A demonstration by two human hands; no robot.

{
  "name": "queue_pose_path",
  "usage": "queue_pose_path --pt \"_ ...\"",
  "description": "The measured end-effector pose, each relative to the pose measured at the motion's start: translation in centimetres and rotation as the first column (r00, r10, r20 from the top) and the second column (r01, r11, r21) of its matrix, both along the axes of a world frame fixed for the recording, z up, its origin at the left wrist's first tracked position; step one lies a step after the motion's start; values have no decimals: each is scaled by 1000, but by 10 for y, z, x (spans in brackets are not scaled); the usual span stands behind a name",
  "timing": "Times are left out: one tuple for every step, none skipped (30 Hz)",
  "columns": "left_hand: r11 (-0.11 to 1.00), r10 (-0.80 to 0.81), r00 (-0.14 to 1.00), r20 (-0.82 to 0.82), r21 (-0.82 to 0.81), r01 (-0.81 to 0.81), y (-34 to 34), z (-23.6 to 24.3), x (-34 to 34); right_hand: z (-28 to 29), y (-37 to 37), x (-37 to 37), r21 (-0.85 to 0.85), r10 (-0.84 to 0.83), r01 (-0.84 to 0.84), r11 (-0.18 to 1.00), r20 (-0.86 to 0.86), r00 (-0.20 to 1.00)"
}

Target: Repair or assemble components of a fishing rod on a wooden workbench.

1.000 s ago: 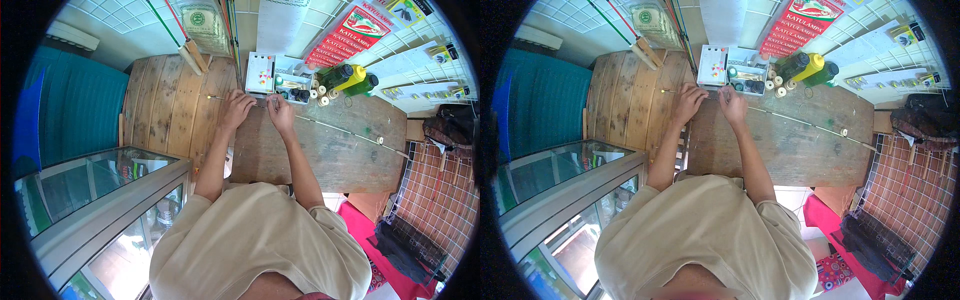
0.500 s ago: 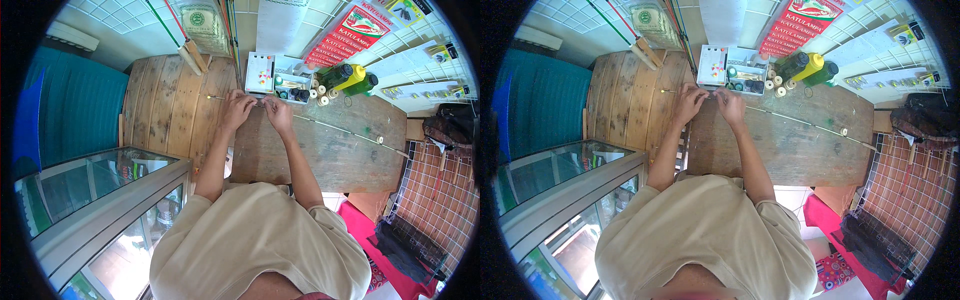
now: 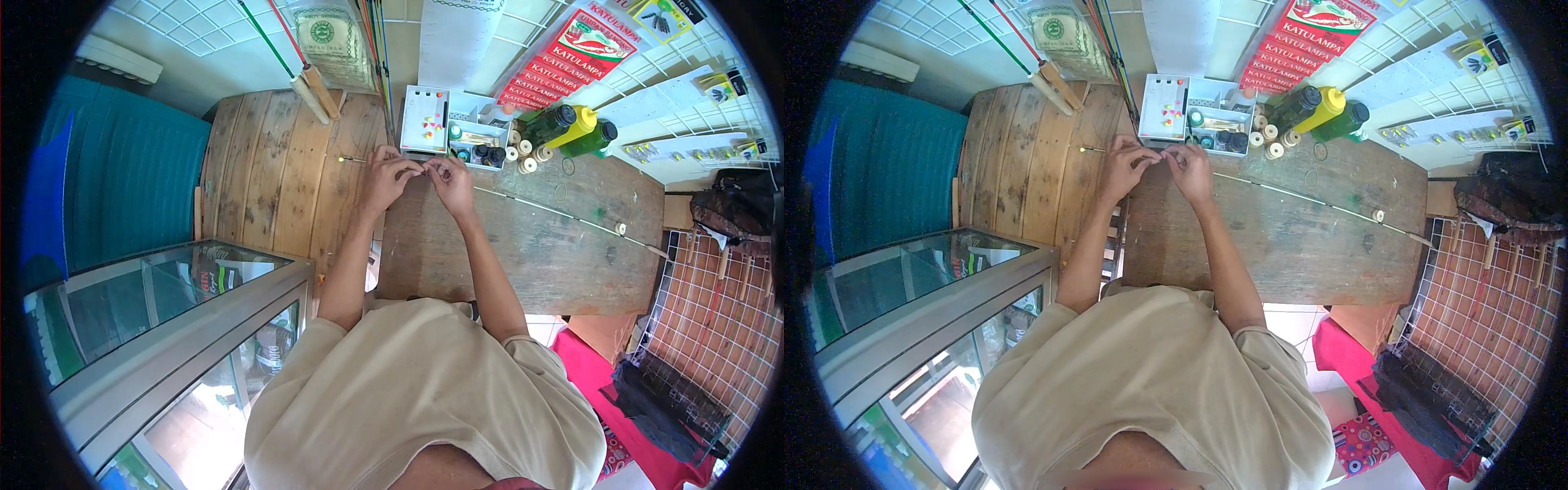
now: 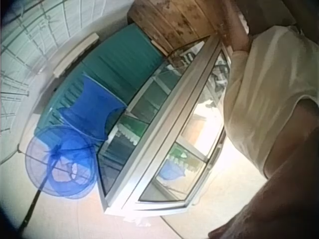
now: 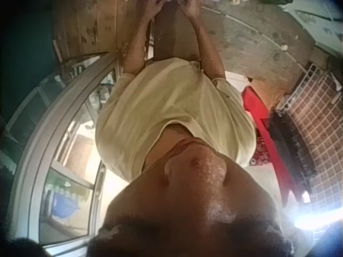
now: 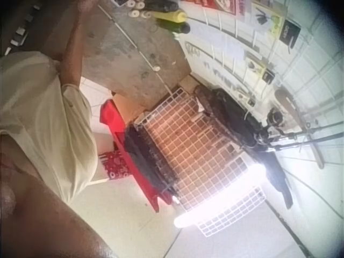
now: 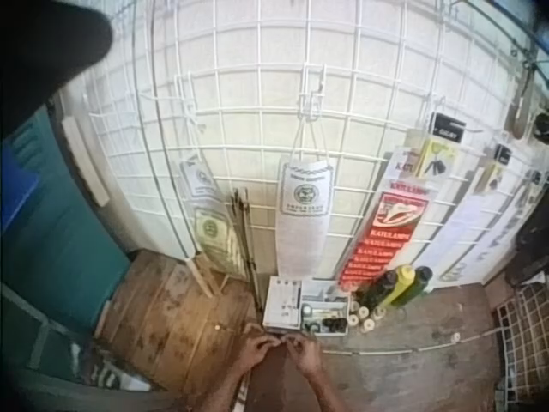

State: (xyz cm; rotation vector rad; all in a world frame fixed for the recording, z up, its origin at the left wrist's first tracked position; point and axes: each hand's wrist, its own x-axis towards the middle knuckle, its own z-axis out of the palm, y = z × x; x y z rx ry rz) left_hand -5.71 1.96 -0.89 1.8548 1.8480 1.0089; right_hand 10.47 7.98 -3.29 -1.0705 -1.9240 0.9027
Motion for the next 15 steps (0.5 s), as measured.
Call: queue_pose_path --pt "1000 -3 1000 1 4 3 0 1 0 0 1 0 0 0 0 1000 0 1000" --pt "1000 -4 1000 0 4 4 0 1 0 0 1 1 -6 18 -18 1000 -8 1000" --pt "1000 -19 1000 -10 12 20 0 2 0 0 1 1 -12 36 -36 999 -15 999" --pt "999 -36 999 -20 19 36 0 2 0 0 1 1 -13 35 -35 999 -15 999" --pt "999 -37 999 -19 19 37 0 2 1 0 1 1 -67 29 -33 997 -63 998" --pt "999 -29 1000 -4 27 29 1 2 1 0 1 1 -122 20 -33 992 -111 994" --pt "999 -20 1000 11 35 20 1 2 2 0 1 1 -122 19 -33 992 -111 994" --pt "999 -20 1000 12 35 20 1 1 2 -1 0 1 -181 10 -35 983 -137 991" --pt "999 -9 1000 18 45 9 1 1 3 -1 0 1 -240 -1 -38 970 -162 987" --pt "998 0 1000 25 55 -1 1 0 3 -3 0 1 -239 -2 -37 970 -161 987" --pt "998 -1 1000 25 56 0 1 0 4 -5 1 1 -272 -2 -54 961 -202 979" --pt "999 3 1000 25 49 -4 1 -1 4 -6 1 2 -303 -4 -72 950 -242 970" --pt "999 9 1000 24 41 -10 1 -1 4 -5 1 1 -303 -3 -73 950 -242 970" --pt "999 10 1000 24 41 -11 0 -1 3 -4 0 1 -336 4 -98 937 -270 963" --pt "999 13 1000 15 35 -14 0 -1 3 -4 0 1 -367 9 -123 922 -298 954"
